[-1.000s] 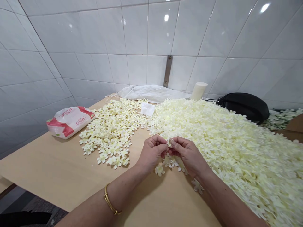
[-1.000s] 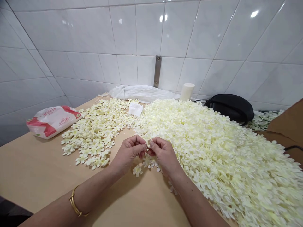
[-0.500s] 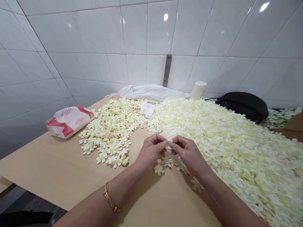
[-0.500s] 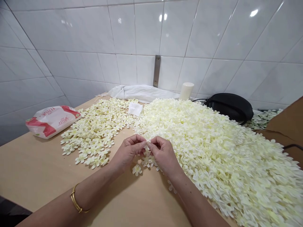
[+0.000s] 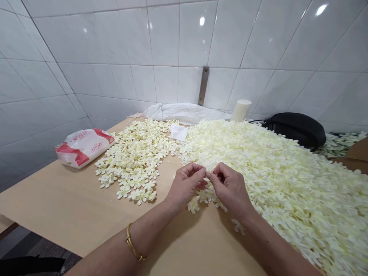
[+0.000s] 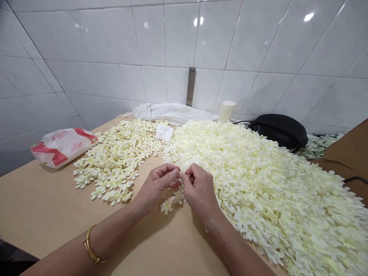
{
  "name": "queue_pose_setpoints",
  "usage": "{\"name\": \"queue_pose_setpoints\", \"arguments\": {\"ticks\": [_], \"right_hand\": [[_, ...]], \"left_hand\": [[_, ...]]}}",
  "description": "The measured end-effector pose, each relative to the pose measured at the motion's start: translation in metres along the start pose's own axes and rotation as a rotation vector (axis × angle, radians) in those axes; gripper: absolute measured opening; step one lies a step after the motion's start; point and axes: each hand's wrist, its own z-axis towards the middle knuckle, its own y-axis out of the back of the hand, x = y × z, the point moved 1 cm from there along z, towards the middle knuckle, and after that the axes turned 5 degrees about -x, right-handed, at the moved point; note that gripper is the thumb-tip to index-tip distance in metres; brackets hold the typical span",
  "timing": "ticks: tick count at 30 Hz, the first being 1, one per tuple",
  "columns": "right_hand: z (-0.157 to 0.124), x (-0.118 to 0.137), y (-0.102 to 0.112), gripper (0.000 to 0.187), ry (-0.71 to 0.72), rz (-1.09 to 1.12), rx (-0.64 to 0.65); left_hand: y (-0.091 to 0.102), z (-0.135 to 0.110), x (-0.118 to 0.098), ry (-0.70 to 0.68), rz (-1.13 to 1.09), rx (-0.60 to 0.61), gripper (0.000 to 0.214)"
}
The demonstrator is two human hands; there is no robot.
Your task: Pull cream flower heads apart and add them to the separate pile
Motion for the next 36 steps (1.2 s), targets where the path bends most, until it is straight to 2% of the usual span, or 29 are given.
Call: {"name": "queue_pose_setpoints", "arguments": {"ticks": [3, 6, 8, 11, 14, 19, 23, 26, 29, 32, 34, 36], "right_hand": [[-0.003, 0.000, -0.003, 0.021, 0.118, -0.064, -0.025], [-0.003, 0.001, -0.003, 0.022, 0.167, -0.071, -0.011], [-0.001, 0.000, -0.002, 0.022, 0.109, -0.002, 0.058], [0.004, -0.004, 0.002, 0.024, -0.073, 0.203, 0.185], [0.009, -0.009, 0.006, 0.027, -0.211, 0.382, 0.233], [0.011, -0.015, 0.006, 0.032, -0.319, 0.496, 0.177], [0.012, -0.017, 0.006, 0.040, -0.338, 0.522, 0.126], [0.012, -0.016, 0.005, 0.043, -0.348, 0.570, 0.139], [0.012, -0.016, 0.004, 0.048, -0.422, 0.665, 0.148], [0.012, -0.015, 0.003, 0.051, -0.480, 0.678, 0.158], [0.011, -0.014, 0.003, 0.049, -0.451, 0.631, 0.174], [0.010, -0.013, 0.004, 0.046, -0.395, 0.576, 0.208]], "left_hand": [[-0.001, 0.001, 0.002, 0.021, -0.042, 0.049, 0.025], [0.000, 0.002, 0.004, 0.036, -0.078, 0.022, 0.024], [0.002, 0.004, 0.005, 0.071, -0.132, -0.013, 0.025], [0.005, 0.007, 0.006, 0.112, -0.201, -0.058, 0.027], [0.006, 0.009, 0.005, 0.104, -0.204, -0.096, 0.028], [0.008, 0.011, 0.002, 0.068, -0.191, -0.166, 0.026], [0.011, 0.013, 0.003, 0.058, -0.177, -0.195, 0.026], [0.011, 0.013, 0.005, 0.050, -0.164, -0.149, 0.025], [0.010, 0.012, 0.006, 0.032, -0.171, -0.078, 0.023], [0.007, 0.009, 0.005, 0.088, -0.178, 0.033, 0.020], [0.005, 0.007, 0.005, 0.111, -0.172, 0.113, 0.019], [0.004, 0.004, 0.003, 0.075, -0.146, 0.154, 0.018]]}}
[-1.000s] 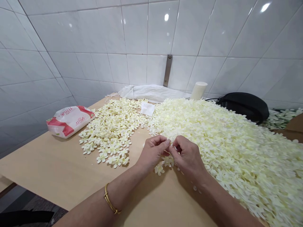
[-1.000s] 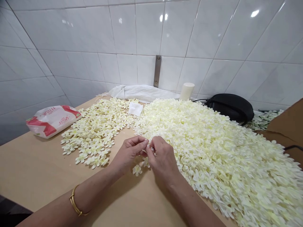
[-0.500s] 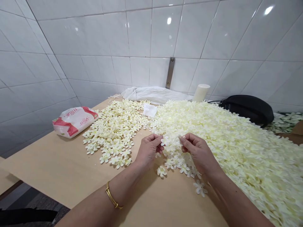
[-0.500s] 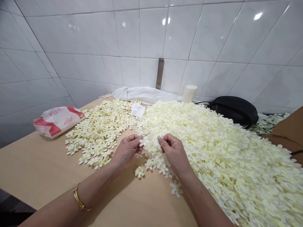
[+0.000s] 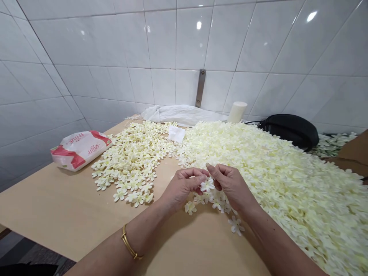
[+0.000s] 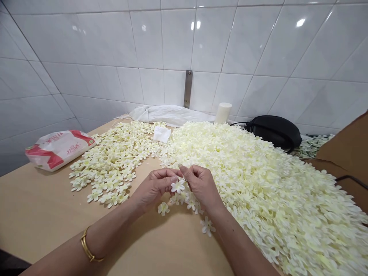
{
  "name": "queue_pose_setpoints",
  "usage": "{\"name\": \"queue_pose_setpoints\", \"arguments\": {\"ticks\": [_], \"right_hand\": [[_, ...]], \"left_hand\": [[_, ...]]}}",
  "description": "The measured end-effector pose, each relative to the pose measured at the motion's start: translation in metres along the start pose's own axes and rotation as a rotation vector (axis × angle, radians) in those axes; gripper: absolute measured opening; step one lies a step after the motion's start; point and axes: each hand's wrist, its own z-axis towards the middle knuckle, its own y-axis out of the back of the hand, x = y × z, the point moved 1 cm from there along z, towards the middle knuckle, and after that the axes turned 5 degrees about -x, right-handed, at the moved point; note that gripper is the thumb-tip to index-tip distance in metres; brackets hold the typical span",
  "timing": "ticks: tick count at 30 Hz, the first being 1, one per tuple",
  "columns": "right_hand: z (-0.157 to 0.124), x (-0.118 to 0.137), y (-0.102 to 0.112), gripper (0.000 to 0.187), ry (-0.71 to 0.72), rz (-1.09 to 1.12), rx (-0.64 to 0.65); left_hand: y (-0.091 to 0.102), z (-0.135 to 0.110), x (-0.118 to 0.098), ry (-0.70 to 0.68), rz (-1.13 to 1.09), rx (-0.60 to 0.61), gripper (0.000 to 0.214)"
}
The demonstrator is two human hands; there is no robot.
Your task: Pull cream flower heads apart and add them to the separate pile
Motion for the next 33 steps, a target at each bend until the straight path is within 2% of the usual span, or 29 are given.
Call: {"name": "queue_pose_setpoints", "arguments": {"ticks": [5, 13, 16, 21, 25, 27, 30, 33], "right_hand": [[-0.003, 0.003, -0.003, 0.034, -0.001, -0.032, 0.097], [-0.002, 0.004, -0.002, 0.022, 0.074, -0.081, 0.048], [-0.003, 0.003, -0.001, 0.018, 0.140, -0.161, -0.002], [-0.007, 0.005, -0.003, 0.014, 0.357, -0.492, -0.120], [-0.010, 0.003, -0.008, 0.014, 0.549, -0.649, -0.113], [-0.010, 0.001, -0.010, 0.014, 0.602, -0.705, -0.101], [-0.010, -0.001, -0.011, 0.017, 0.653, -0.755, -0.088], [-0.010, 0.000, -0.011, 0.019, 0.580, -0.695, -0.050]], "left_hand": [[-0.002, -0.003, -0.004, -0.097, 0.111, -0.091, 0.017], [-0.005, -0.005, -0.009, -0.213, 0.202, -0.165, 0.017], [-0.002, -0.003, -0.007, -0.144, 0.177, -0.221, 0.014], [0.004, 0.004, -0.001, 0.083, -0.004, -0.292, 0.012], [0.003, 0.006, 0.002, 0.230, -0.140, -0.281, 0.012], [0.001, 0.005, 0.001, 0.251, -0.168, -0.250, 0.013], [0.000, 0.002, 0.001, 0.208, -0.123, -0.177, 0.022], [0.001, 0.002, 0.002, 0.143, -0.053, -0.165, 0.025]]}}
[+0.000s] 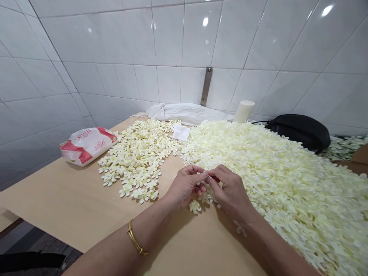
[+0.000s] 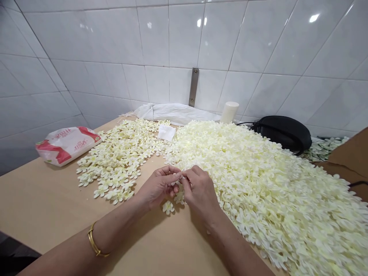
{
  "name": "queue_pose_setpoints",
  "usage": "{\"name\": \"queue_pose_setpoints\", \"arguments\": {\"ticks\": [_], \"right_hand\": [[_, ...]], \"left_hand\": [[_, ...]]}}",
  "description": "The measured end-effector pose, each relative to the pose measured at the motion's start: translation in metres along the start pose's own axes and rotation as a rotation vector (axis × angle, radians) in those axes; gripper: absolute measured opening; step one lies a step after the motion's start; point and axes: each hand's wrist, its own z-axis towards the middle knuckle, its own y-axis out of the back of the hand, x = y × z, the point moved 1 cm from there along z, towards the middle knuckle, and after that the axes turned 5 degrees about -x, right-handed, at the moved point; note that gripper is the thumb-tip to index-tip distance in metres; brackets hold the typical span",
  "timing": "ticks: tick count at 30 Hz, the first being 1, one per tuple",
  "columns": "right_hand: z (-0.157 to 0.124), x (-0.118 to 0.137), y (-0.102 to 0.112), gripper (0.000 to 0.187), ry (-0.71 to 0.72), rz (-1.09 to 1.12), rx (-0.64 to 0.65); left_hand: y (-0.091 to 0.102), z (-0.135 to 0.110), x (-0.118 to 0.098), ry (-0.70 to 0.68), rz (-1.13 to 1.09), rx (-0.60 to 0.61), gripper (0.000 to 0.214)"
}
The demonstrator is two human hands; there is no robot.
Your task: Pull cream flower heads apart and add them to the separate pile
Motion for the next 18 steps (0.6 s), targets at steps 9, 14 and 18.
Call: {"name": "queue_pose_setpoints", "arguments": {"ticks": [9, 14, 18], "right_hand": [[0.0036, -0.0036, 0.0039, 0.023, -0.334, 0.315, 0.119], [0.0034, -0.0018, 0.0036, 0.026, -0.331, 0.280, 0.128], [0.0033, -0.0007, 0.0043, 0.027, -0.335, 0.255, 0.078]], "left_hand": [[0.0004, 0.0020, -0.0001, -0.052, 0.045, -0.007, 0.031], [0.0003, 0.0010, 0.0004, -0.086, 0.080, -0.021, 0.029], [0.0006, 0.0014, 0.0008, -0.107, 0.079, -0.045, 0.026]]}}
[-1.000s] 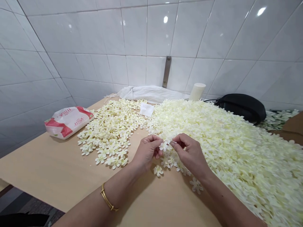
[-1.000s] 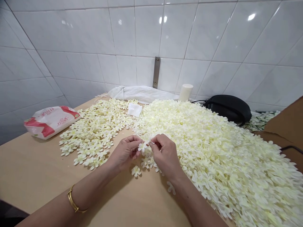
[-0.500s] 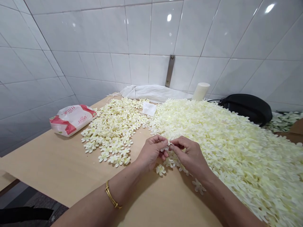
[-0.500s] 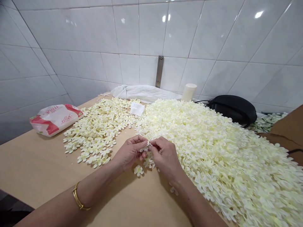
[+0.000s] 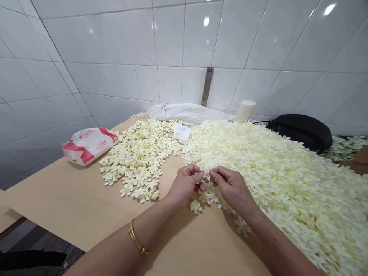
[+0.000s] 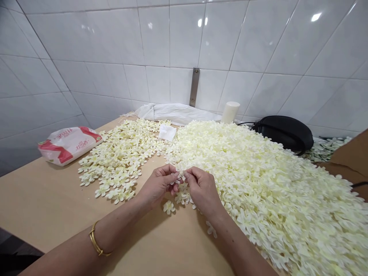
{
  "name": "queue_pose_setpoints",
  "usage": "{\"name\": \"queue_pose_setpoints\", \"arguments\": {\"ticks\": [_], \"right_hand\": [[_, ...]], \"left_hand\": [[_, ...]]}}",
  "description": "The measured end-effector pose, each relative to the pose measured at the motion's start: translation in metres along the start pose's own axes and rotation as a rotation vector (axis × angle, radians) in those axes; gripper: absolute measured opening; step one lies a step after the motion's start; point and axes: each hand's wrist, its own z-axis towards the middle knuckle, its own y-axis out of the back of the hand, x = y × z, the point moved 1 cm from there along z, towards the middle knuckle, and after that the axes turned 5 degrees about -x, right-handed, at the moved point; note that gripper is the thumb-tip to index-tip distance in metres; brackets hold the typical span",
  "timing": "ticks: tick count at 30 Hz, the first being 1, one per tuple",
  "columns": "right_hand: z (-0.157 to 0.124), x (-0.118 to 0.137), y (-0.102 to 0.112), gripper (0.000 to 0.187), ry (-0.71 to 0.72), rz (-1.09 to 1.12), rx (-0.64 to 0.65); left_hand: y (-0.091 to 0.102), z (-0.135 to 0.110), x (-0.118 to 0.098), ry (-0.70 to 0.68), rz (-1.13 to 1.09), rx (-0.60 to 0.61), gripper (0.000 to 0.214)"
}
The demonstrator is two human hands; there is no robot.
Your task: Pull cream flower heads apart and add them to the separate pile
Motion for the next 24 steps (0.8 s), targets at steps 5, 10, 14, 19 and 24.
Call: {"name": "queue_pose_setpoints", "arguments": {"ticks": [5, 10, 14, 19, 24], "right_hand": [[0.001, -0.002, 0.006, 0.022, -0.023, -0.072, -0.218], [0.003, -0.004, 0.011, 0.018, -0.028, -0.128, -0.345], [0.002, -0.001, 0.006, 0.014, 0.163, -0.046, -0.194], [-0.001, 0.004, 0.000, 0.013, 0.303, -0.017, -0.069], [0.000, 0.000, 0.008, 0.030, 0.129, -0.122, -0.298]], "left_hand": [[0.000, 0.000, -0.001, -0.015, 0.005, -0.043, 0.022], [0.000, 0.001, -0.002, -0.022, 0.010, -0.069, 0.017], [0.000, 0.001, -0.001, -0.038, 0.017, -0.069, 0.015], [-0.001, -0.002, -0.003, -0.029, -0.002, 0.014, 0.015], [-0.001, -0.002, -0.004, 0.003, -0.004, -0.004, 0.019]]}}
